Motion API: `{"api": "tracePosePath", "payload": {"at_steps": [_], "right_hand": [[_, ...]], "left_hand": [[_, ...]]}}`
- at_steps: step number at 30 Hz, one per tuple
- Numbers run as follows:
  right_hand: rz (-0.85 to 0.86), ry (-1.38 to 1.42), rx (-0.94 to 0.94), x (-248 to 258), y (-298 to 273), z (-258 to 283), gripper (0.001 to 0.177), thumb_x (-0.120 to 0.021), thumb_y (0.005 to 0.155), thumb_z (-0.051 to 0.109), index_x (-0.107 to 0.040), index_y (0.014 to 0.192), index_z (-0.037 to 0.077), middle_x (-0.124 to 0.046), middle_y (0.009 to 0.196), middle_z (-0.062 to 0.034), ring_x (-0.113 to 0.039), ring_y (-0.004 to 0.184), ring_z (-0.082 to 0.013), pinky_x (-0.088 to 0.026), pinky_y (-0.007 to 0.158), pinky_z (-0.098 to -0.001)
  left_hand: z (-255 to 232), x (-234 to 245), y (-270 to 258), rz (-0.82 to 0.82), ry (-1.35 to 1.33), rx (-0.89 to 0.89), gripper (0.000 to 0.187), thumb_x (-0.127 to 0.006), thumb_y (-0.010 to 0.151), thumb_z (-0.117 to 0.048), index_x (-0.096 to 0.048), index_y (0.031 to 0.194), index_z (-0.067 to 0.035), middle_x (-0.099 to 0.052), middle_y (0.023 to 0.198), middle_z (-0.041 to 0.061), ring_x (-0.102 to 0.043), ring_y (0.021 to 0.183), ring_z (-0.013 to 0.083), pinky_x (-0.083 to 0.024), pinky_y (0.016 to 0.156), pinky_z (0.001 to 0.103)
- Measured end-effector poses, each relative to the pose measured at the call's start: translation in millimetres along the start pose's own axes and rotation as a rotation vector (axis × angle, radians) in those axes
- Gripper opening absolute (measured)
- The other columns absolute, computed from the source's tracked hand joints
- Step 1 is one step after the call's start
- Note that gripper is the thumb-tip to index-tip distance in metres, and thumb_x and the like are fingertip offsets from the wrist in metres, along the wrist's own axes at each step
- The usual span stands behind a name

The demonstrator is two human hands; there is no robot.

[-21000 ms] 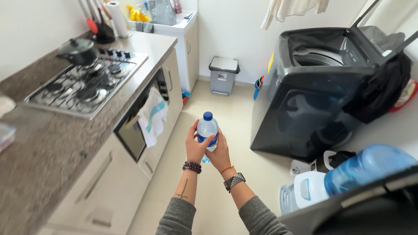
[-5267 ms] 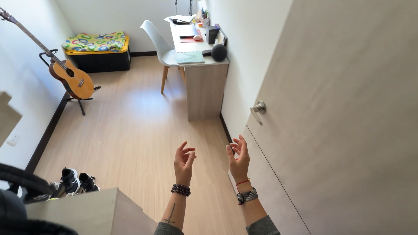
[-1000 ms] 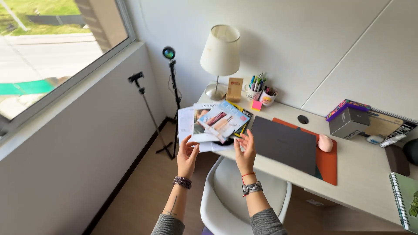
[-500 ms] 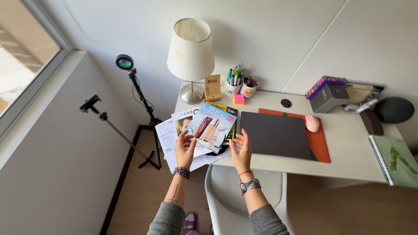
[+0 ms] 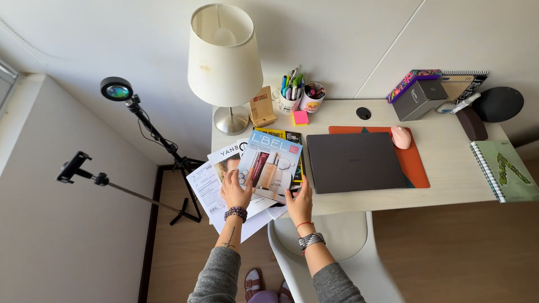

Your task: Tidying a desk by removing a water bottle, organizing magazines, and putting away a headband.

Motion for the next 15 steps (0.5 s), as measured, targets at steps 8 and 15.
{"api": "tracePosePath", "payload": {"at_steps": [8, 15], "right_hand": [[-0.001, -0.029, -0.102, -36.4, 8.7, -69.2, 0.075, -0.08, 0.085, 0.025, -0.042, 0.144, 0.0, -0.067, 0.114, -0.0195, -0.068, 0.1, -0.032, -0.056, 0.088, -0.0428], [-0.035, 0.265, -0.301, 16.9, 27.1, -13.2, 0.044, -0.07, 0.088, 0.009, -0.058, 0.129, -0.001, -0.069, 0.117, -0.017, -0.077, 0.078, -0.0305, -0.062, 0.063, -0.0393]], "left_hand": [[-16.7, 4.1, -4.9, 0.234, -0.029, 0.271, 0.068, -0.078, 0.082, -0.033, -0.052, 0.142, -0.011, -0.053, 0.141, 0.019, -0.048, 0.131, 0.0384, -0.036, 0.11, 0.054], [-16.0, -37.6, -2.4, 0.258, -0.248, 0.15, 0.064, -0.084, 0.073, -0.022, -0.058, 0.127, -0.001, -0.064, 0.124, 0.025, -0.063, 0.112, 0.0402, -0.05, 0.096, 0.045]]}}
Point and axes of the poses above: each hand's wrist, its own y-axis towards the middle knuckle, its own x-axis out of the back of the hand, z = x × y, the point moved 1 cm from there along y, towards the middle knuckle
